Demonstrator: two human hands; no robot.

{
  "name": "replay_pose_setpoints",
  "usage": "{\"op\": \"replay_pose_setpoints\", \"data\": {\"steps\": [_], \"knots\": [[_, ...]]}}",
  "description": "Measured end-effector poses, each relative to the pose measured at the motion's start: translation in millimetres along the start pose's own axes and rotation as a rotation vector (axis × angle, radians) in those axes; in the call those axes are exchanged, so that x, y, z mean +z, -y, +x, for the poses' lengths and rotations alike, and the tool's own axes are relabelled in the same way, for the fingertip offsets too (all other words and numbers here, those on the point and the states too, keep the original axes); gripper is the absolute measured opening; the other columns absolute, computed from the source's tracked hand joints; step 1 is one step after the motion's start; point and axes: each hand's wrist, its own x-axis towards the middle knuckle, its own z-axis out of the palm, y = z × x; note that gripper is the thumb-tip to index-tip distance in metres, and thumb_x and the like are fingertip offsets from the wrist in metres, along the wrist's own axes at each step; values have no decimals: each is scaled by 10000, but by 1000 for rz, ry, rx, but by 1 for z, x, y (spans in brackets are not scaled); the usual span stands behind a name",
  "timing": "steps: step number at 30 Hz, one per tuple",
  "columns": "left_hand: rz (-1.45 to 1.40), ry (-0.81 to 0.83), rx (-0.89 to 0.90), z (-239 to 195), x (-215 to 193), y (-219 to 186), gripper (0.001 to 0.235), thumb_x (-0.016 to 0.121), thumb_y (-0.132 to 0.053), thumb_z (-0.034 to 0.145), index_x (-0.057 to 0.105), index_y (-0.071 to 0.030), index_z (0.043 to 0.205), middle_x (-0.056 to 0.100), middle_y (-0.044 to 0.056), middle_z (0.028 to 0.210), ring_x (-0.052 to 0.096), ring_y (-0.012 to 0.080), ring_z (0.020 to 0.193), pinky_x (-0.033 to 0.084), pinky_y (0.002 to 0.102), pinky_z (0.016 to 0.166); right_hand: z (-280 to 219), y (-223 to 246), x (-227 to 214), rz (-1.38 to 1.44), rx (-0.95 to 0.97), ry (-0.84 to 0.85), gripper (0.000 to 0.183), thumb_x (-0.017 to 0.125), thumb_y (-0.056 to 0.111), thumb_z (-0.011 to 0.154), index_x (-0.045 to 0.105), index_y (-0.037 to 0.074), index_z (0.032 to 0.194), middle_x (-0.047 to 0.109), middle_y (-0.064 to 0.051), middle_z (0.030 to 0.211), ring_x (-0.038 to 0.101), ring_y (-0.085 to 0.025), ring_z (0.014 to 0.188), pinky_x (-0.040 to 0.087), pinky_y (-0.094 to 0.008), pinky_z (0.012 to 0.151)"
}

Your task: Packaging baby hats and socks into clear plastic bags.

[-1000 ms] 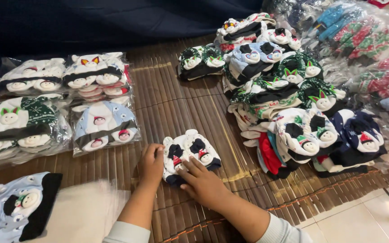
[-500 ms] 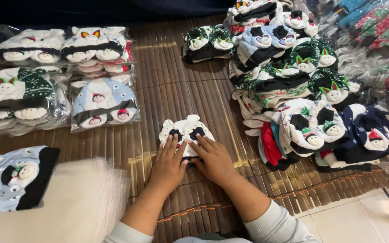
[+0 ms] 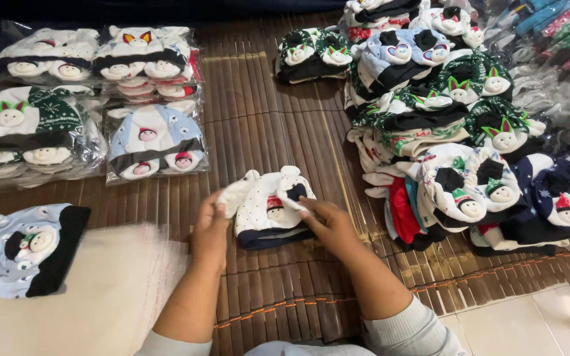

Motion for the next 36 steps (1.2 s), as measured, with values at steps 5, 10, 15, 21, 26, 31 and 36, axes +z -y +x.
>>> {"op": "replay_pose_setpoints", "data": {"steps": [5,10,15,21,26,31,36], "knots": [[-151,-194,177,3,-26,-18,362,425,2,1062,509,-66,1408,540,209,1443,451,256,1379,369,449,1156,7,-9,-16,867,555,-335,186,621,134,1030,691,51,1181,724,-87,1106,698,-230,1007,614,-414,905],[868,-72,724,-4,-53,13,316,547,15,963,636,-99,1243,585,178,1467,473,427,1414,378,533,1152,4,3,-43,45,133,-409,194,698,151,995,749,103,1177,741,-127,1186,643,-291,1216,534,-422,997],[1196,28,733,1,-60,49,287,571,-121,927,572,-133,1213,543,148,1511,452,402,1445,381,567,1158,-4,-11,-32,-509,-184,-155,221,780,155,855,794,148,1075,746,-125,1199,635,-408,1235,533,-471,1036],[1154,55,659,-4,-52,27,199,519,-47,863,582,-105,1042,603,174,1418,483,413,1422,359,594,1166,-7,-18,-18,-736,-170,-198,272,784,259,806,745,236,1074,711,-20,1245,638,-326,1237,541,-439,914],[1173,-6,707,-19,-20,-16,285,608,-102,733,621,-66,1016,547,237,1446,386,476,1470,292,649,1178,-9,-26,-7,-766,-83,-173,498,707,276,825,660,305,1320,641,11,1303,546,-294,1328,438,-435,982],[1073,333,820,-25,19,-10,576,688,-209,770,596,-55,1318,476,258,1507,330,464,1489,233,634,1193,-13,-37,-3,-752,-84,-175,489,684,276,823,672,344,1308,608,7,1326,506,-295,1370,412,-439,987],[1109,364,888,-9,26,26,796,705,-304,728,510,-94,1470,491,269,1468,442,453,1416,302,602,1168,-13,-32,-5,-718,-54,-203,442,656,259,865,689,367,1293,594,-19,1390,475,-311,1433,416,-435,995]]}}
